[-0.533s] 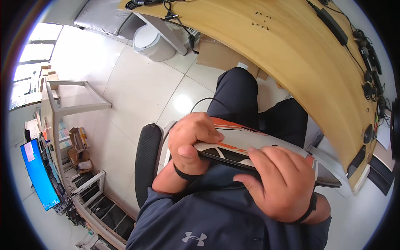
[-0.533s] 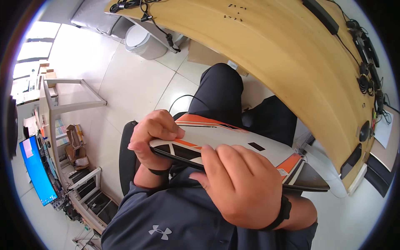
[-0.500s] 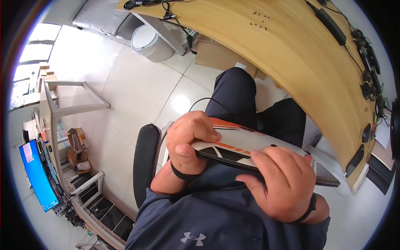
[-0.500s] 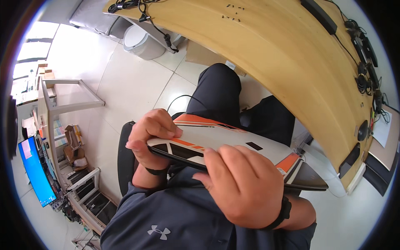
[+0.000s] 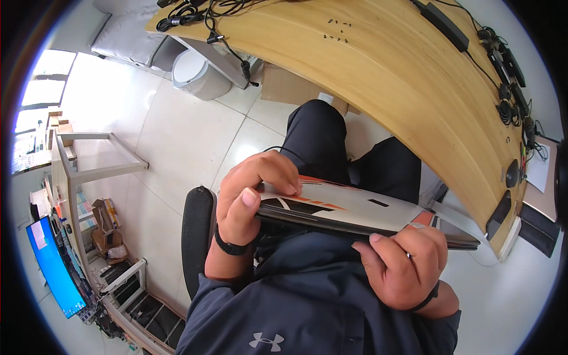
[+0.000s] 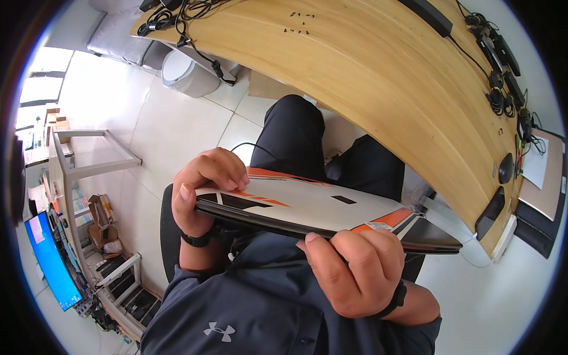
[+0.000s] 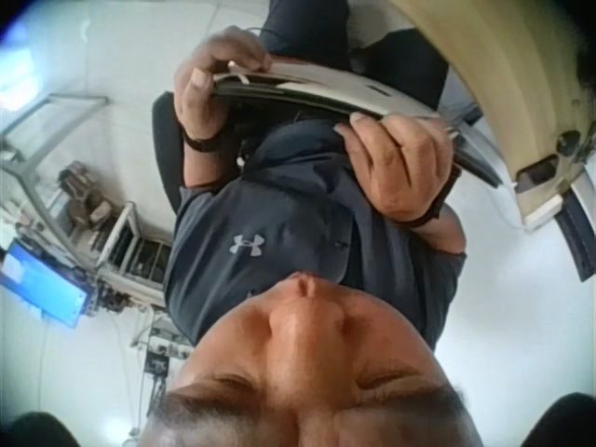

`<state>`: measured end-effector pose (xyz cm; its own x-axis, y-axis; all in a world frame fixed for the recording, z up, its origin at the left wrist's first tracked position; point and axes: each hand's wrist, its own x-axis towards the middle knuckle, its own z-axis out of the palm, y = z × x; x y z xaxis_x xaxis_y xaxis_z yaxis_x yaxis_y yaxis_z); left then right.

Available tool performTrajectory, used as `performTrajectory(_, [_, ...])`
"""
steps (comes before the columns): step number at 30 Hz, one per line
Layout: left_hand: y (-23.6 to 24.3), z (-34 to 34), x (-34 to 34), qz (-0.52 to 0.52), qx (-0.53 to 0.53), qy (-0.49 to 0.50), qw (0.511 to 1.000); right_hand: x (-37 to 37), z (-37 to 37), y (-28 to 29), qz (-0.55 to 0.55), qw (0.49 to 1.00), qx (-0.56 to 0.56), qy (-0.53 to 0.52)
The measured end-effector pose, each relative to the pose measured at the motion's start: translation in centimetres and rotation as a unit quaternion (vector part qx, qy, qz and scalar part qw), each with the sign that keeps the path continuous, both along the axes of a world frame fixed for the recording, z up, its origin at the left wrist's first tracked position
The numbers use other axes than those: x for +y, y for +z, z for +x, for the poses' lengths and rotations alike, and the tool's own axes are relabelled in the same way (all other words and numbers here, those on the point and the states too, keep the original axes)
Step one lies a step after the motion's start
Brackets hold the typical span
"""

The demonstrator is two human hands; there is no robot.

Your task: Removing and reattaching the outer casing screws of a laptop using an electric screwdriver.

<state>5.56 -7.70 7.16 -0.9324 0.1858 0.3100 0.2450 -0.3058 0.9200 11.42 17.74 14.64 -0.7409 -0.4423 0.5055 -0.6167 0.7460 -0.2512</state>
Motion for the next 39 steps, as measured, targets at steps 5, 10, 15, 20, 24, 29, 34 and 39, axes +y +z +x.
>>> performTrajectory(5, [0.4, -0.2, -0.4, 0.001, -0.025, -0.007, 1.000, -0.5, 0.0, 1.0, 0.017, 0.999, -0.037, -0.015])
performTrajectory(10, [0.0, -0.5, -1.3, 0.006, -0.025, -0.071, 0.997, -1.1, -0.1, 1.1, 0.045, 0.997, -0.058, -0.007])
performTrajectory(15, [-0.4, -1.1, -1.3, 0.007, -0.026, -0.084, 0.996, -1.1, -0.2, 1.2, 0.055, 0.997, -0.053, 0.017])
performTrajectory(20, [-0.5, -1.2, -1.3, 0.042, -0.046, -0.088, 0.994, -0.8, -0.4, 0.9, 0.043, 0.993, -0.107, 0.025])
performTrajectory(24, [-0.9, -0.8, -1.8, -0.031, -0.045, -0.097, 0.994, -0.9, -0.7, 1.1, 0.026, 0.989, -0.147, -0.006])
performTrajectory(29, [-5.5, 3.4, -2.1, -0.015, -0.003, 0.227, 0.974, -0.6, -0.5, 1.4, 0.026, 0.983, -0.179, -0.008])
performTrajectory(34, [-8.1, 5.8, -3.5, -0.136, 0.015, 0.141, 0.981, -0.3, 0.1, 1.7, 0.050, 0.980, -0.192, -0.003])
performTrajectory(39, [-8.5, 5.1, -4.2, -0.145, 0.023, 0.122, 0.982, -0.8, -0.1, 2.6, 0.069, 0.970, -0.232, -0.014])
